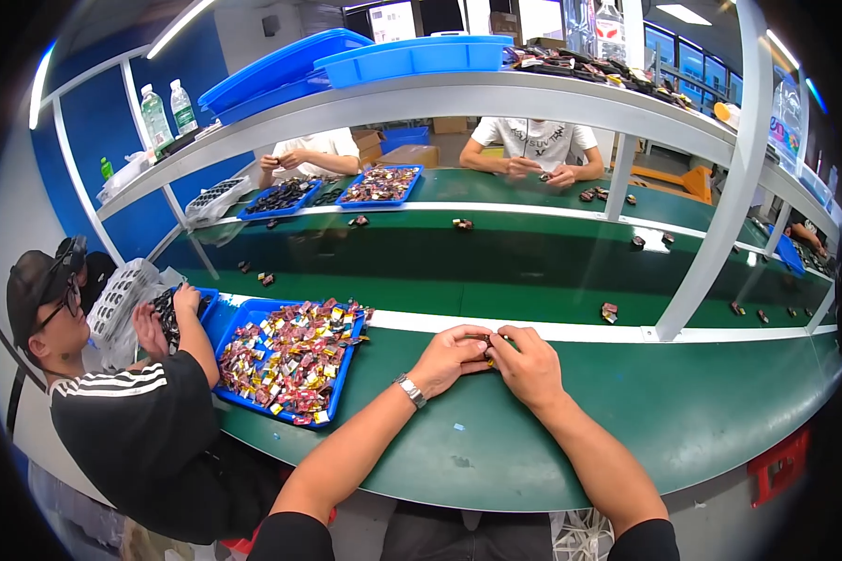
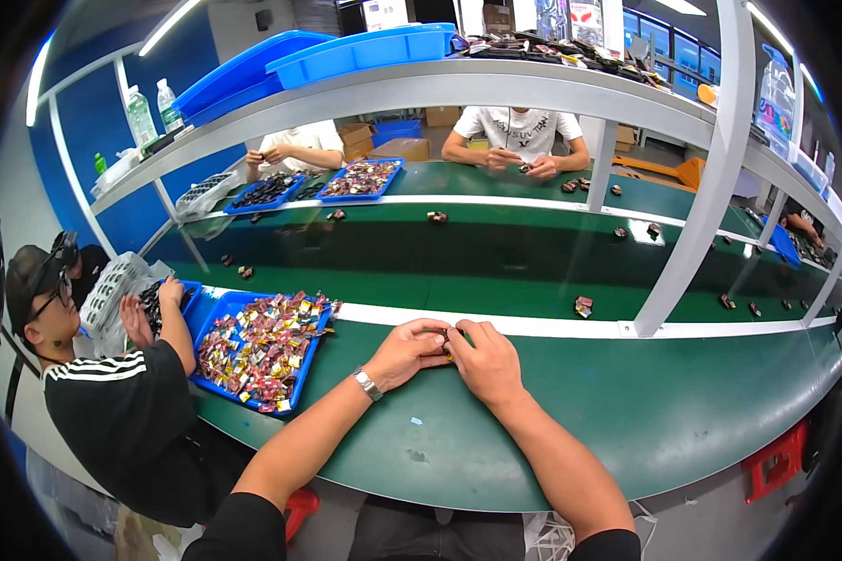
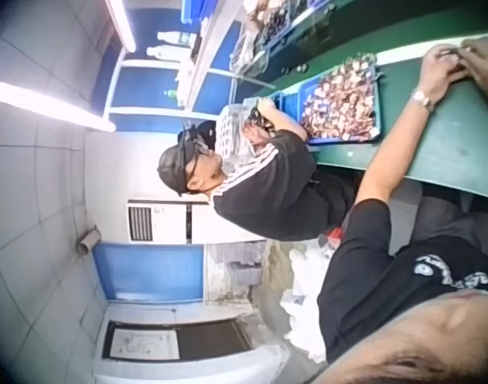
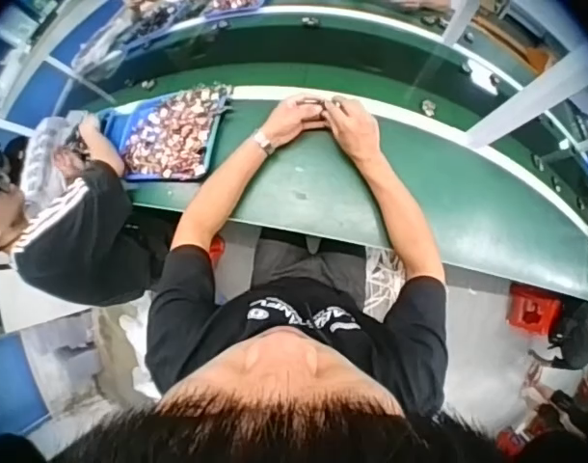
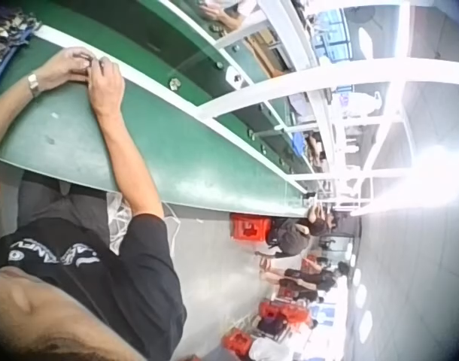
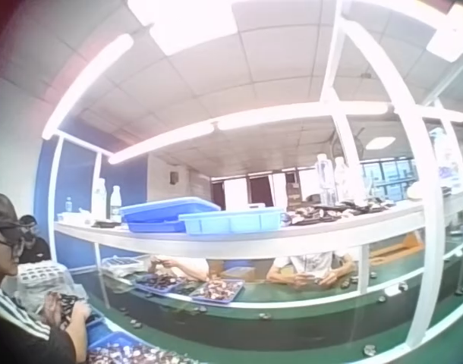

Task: Assembling small components on a factory production line belt.

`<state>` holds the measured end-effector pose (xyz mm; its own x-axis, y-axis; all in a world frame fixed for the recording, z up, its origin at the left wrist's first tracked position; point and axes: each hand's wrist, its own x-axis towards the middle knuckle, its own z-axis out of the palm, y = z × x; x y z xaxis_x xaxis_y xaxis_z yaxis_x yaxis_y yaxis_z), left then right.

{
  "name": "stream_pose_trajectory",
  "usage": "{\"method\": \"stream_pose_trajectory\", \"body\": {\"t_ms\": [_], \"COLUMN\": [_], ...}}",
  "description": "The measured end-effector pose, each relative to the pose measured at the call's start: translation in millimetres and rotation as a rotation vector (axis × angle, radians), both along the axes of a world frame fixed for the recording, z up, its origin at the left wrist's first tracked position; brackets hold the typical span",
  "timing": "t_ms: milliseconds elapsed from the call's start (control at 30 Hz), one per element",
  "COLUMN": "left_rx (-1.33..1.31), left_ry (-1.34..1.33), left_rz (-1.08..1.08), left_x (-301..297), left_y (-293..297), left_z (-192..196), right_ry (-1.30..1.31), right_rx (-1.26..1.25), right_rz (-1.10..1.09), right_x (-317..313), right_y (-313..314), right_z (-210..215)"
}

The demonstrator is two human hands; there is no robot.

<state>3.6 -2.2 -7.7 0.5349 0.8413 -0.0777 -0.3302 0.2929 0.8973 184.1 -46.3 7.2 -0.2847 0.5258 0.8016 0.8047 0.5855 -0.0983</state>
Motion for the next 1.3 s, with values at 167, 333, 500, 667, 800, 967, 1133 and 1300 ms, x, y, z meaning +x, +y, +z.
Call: {"method": "stream_pose_trajectory", "body": {"t_ms": [167,333,500,667,800,967,1133,1300], "left_rx": [-0.020,-0.011,-0.023,-0.072,-0.076,-0.061,-0.029,0.024], "left_ry": [-0.013,0.025,0.021,-0.008,-0.038,-0.015,0.009,0.070], "left_rz": [0.008,0.026,0.037,0.052,0.033,0.070,0.095,0.130], "left_x": [3,2,1,1,0,2,3,8], "left_y": [2,0,3,2,3,1,0,-5], "left_z": [1,3,2,1,4,2,3,10], "right_ry": [0.194,0.222,0.178,0.053,0.031,0.022,0.011,0.040], "right_rx": [-0.161,-0.206,-0.139,-0.046,0.015,0.023,-0.005,-0.061], "right_rz": [0.043,0.052,0.078,0.091,0.093,0.078,0.090,0.123], "right_x": [-4,-1,1,3,4,4,3,9], "right_y": [-3,4,5,5,8,7,8,9], "right_z": [0,-1,-1,-2,-6,-5,-4,-2]}}
